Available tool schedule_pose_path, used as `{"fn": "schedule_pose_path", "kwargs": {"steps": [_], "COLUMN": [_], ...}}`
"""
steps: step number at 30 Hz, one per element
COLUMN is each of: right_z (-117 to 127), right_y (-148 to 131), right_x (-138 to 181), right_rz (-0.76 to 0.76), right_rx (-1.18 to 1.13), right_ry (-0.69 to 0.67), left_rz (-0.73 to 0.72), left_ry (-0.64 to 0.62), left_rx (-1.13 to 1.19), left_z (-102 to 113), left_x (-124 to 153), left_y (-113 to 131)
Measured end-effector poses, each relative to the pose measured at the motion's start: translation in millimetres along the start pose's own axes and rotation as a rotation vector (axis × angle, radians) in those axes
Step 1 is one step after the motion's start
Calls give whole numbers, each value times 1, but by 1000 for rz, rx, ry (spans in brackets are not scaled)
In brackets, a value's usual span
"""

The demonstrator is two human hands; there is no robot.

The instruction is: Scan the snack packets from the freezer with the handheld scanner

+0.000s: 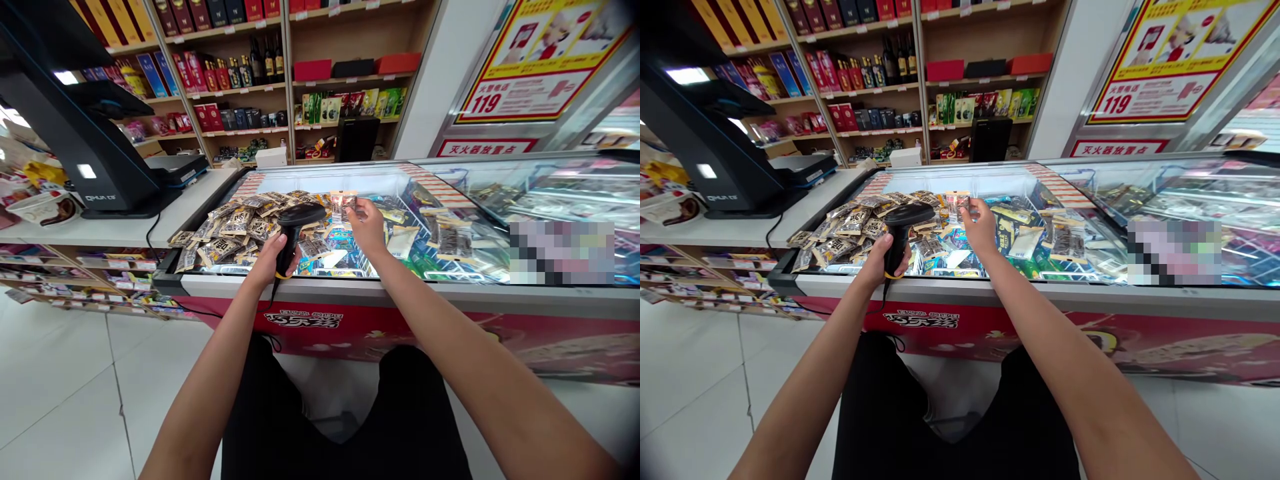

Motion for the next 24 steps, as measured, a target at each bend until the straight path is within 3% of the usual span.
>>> {"fn": "schedule_pose_path", "kwargs": {"steps": [15,19,24], "right_z": [13,55,157], "right_y": [6,6,5], "right_x": [-2,-4,-24], "right_rz": [-22,-10,32], "right_rx": [-28,74,290], "right_ry": [51,95,181], "left_rz": [-11,-17,-7], "left_ry": [25,21,-37], "left_rx": [-21,-66,-116], "left_z": [2,2,-2], "left_x": [0,-4,-8], "left_y": [1,-1,-7]}}
Point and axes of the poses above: each hand's wrist, its own x-axis away from the middle knuckle, its own z-axis out of the back of the hand, y = z × x, the point moved 7 cm from there along -x, towards the middle knuckle, and after that the axes turned 6 degrees about -x, right-handed, at the moved point
